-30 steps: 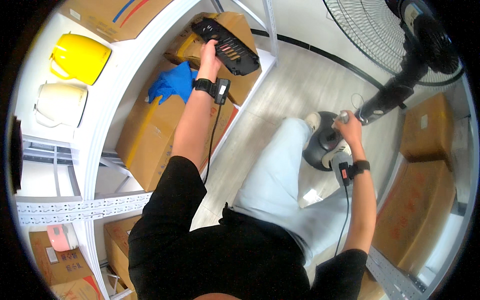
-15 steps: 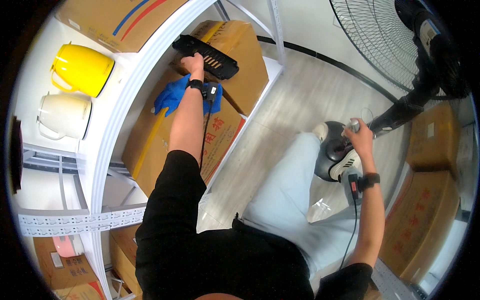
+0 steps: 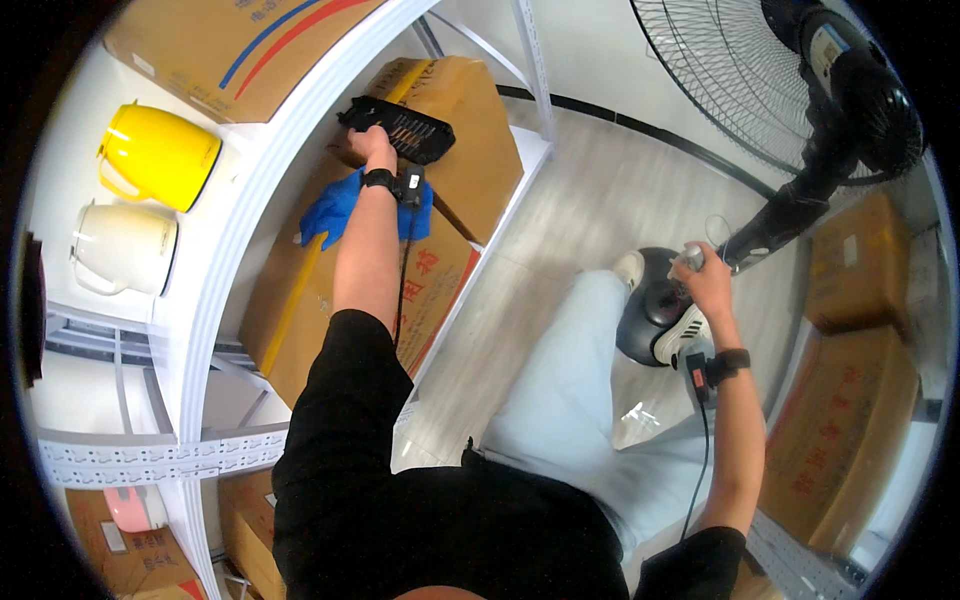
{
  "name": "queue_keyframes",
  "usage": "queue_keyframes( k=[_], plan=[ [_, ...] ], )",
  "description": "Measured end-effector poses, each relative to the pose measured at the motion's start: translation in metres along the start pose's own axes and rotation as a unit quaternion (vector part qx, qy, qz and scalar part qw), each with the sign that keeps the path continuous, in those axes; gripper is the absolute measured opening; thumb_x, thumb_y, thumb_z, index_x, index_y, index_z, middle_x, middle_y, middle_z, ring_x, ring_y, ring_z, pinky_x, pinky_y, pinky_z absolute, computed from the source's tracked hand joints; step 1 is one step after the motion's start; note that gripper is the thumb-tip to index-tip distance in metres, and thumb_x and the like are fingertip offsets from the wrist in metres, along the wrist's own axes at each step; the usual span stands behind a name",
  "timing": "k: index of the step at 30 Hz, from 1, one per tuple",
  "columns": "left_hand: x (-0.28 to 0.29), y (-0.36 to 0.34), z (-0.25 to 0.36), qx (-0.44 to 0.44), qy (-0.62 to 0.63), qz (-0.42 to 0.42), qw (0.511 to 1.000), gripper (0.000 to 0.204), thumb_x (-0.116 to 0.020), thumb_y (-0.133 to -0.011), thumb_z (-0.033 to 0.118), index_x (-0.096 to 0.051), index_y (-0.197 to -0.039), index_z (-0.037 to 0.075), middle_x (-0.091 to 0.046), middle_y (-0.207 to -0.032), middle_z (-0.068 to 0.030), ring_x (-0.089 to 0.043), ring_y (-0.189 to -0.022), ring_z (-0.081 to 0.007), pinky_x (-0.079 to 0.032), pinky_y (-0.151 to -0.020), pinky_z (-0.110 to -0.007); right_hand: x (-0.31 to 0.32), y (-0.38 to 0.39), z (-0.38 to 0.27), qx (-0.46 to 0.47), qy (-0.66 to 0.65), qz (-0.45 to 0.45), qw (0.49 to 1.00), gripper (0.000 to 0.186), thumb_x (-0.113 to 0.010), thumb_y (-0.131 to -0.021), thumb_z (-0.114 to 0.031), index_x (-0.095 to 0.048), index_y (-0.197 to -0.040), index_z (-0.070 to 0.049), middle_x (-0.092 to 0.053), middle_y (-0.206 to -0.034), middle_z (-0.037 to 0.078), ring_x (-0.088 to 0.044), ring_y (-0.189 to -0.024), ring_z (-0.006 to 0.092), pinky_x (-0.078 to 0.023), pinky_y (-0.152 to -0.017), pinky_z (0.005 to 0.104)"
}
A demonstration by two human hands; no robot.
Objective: The person sits on the floor and uses a screwdriver to remove and reinsert screws on a black electronic device with exposed wires. They repeatedly adjust the device and its internal components while seated.
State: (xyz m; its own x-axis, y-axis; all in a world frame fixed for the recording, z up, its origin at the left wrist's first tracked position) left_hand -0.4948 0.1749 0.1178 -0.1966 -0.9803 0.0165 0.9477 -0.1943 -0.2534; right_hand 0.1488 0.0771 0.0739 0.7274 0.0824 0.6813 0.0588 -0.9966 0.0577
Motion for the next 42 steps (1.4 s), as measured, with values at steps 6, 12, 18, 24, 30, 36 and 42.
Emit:
queue_keyframes(
  k=[6,12,18,24,30,36,42],
  plan=[
    [0.007,-0.002,0.006,0.002,-0.061,-0.026,0.998,0.037,-0.057,-0.077,0.016,-0.062,-0.101,-0.012,-0.066,-0.108,-0.0224,-0.064,-0.097,-0.0319,-0.052,-0.087,-0.043,0.005,-0.007,0.000,0.030,0.017,0.025,0.999,0.046,-0.074,-0.072,-0.027,-0.064,-0.111,-0.005,-0.069,-0.085,0.020,-0.068,-0.079,0.0338,-0.052,-0.073,0.0405],
    [0.025,0.072,0.056,-0.127,-0.006,-0.078,0.989,0.059,-0.049,-0.085,0.006,-0.025,-0.134,-0.014,-0.022,-0.134,-0.0292,-0.035,-0.123,-0.0410,-0.044,-0.101,-0.046,0.013,-0.014,0.018,-0.042,-0.077,0.032,0.996,0.046,-0.077,-0.073,-0.031,-0.067,-0.108,-0.004,-0.069,-0.073,0.010,-0.065,-0.060,0.0176,-0.052,-0.062,0.0319],
    [0.008,0.244,0.055,-0.092,0.161,-0.288,0.939,0.053,-0.055,-0.081,-0.002,-0.037,-0.131,-0.006,-0.041,-0.125,-0.0226,-0.043,-0.119,-0.0344,-0.034,-0.107,-0.044,0.011,-0.017,0.030,-0.070,-0.201,0.051,0.976,0.047,-0.080,-0.073,-0.027,-0.067,-0.110,-0.004,-0.064,-0.072,0.002,-0.056,-0.057,0.0072,-0.047,-0.055,0.0234],
    [-0.022,0.459,0.033,-0.170,0.004,-0.490,0.855,0.049,-0.050,-0.071,-0.007,-0.049,-0.120,-0.003,-0.043,-0.126,-0.0225,-0.042,-0.121,-0.0371,-0.033,-0.104,-0.046,0.015,-0.008,0.021,-0.086,-0.231,0.061,0.967,0.047,-0.082,-0.073,-0.028,-0.066,-0.109,-0.003,-0.063,-0.072,0.000,-0.055,-0.056,0.0056,-0.046,-0.052,0.0224],
    [-0.066,0.548,-0.076,0.321,-0.129,-0.751,0.563,0.039,-0.057,-0.083,0.013,-0.053,-0.121,0.004,-0.051,-0.123,-0.0180,-0.052,-0.107,-0.0320,-0.037,-0.097,-0.053,0.017,0.015,0.009,-0.095,-0.283,0.064,0.952,0.042,-0.082,-0.074,-0.026,-0.066,-0.106,-0.004,-0.064,-0.075,0.000,-0.055,-0.058,0.0054,-0.045,-0.051,0.0222],
    [-0.047,0.577,-0.074,0.505,-0.103,-0.690,0.508,0.024,-0.055,-0.089,0.025,-0.062,-0.101,0.006,-0.065,-0.094,-0.0074,-0.062,-0.088,-0.0251,-0.046,-0.083,-0.043,0.031,0.024,0.005,-0.094,-0.355,0.058,0.928,0.038,-0.079,-0.077,-0.021,-0.066,-0.108,-0.004,-0.064,-0.086,0.000,-0.052,-0.060,0.0050,-0.042,-0.052,0.0210],
    [-0.045,0.570,-0.085,0.528,0.018,-0.693,0.490,0.020,-0.051,-0.094,0.019,-0.060,-0.099,0.001,-0.062,-0.095,-0.0100,-0.063,-0.085,-0.0267,-0.054,-0.073,-0.041,0.035,0.026,-0.001,-0.103,-0.374,0.059,0.920,0.036,-0.078,-0.078,-0.019,-0.066,-0.108,-0.004,-0.066,-0.089,0.001,-0.049,-0.060,0.0039,-0.038,-0.052,0.0202]
  ],
)
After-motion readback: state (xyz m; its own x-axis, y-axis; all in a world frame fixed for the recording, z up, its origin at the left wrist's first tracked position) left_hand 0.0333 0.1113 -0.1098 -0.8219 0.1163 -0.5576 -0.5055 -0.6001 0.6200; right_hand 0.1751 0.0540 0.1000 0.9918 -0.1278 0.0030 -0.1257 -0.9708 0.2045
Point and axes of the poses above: each hand's wrist, its own y-axis away from the middle knuckle, its own x-axis out of the back of the hand, z = x × y, the point moved 4 cm from there along -y, towards the middle knuckle
